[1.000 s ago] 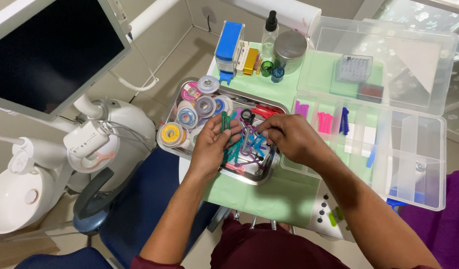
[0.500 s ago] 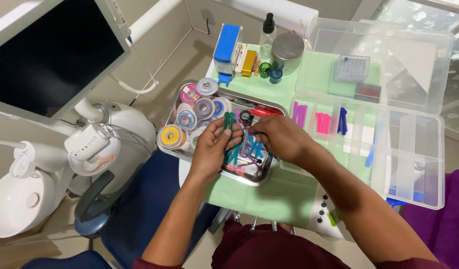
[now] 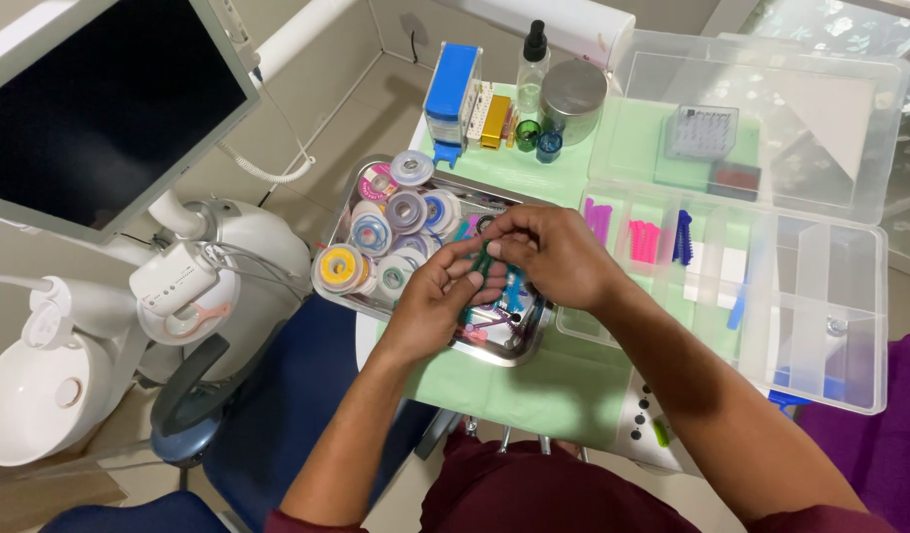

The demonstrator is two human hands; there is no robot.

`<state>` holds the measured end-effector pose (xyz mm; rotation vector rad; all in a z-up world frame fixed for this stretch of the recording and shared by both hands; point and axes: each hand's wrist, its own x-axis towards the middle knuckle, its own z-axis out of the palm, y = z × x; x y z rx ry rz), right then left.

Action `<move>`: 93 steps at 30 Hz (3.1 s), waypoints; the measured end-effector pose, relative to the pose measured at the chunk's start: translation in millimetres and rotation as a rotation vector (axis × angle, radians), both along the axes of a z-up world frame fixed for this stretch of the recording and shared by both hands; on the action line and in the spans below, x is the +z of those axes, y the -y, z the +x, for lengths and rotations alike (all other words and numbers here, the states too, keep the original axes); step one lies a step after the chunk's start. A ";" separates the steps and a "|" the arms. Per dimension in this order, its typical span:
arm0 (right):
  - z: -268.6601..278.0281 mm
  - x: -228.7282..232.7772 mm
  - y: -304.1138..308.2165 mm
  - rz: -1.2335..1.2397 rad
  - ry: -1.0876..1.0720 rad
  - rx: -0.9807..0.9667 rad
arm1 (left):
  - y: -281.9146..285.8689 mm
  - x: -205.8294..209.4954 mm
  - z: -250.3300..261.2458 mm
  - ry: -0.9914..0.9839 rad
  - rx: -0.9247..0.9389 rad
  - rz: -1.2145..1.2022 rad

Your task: Organizing small dental ligatures from a metal tray into a compartmentalized storage box.

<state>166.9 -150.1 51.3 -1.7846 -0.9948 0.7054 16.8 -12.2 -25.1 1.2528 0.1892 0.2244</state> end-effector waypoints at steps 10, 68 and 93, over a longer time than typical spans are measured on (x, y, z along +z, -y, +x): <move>20.2 27.3 41.1 0.043 0.053 -0.212 | -37.8 49.1 -30.0 -0.134 0.421 0.615; 112.1 39.2 210.3 -0.153 0.730 -0.479 | -27.9 64.8 -16.7 -0.633 -0.207 1.535; 77.9 30.0 175.7 -0.186 0.736 -0.404 | -51.1 57.4 -20.1 -0.036 -0.299 1.819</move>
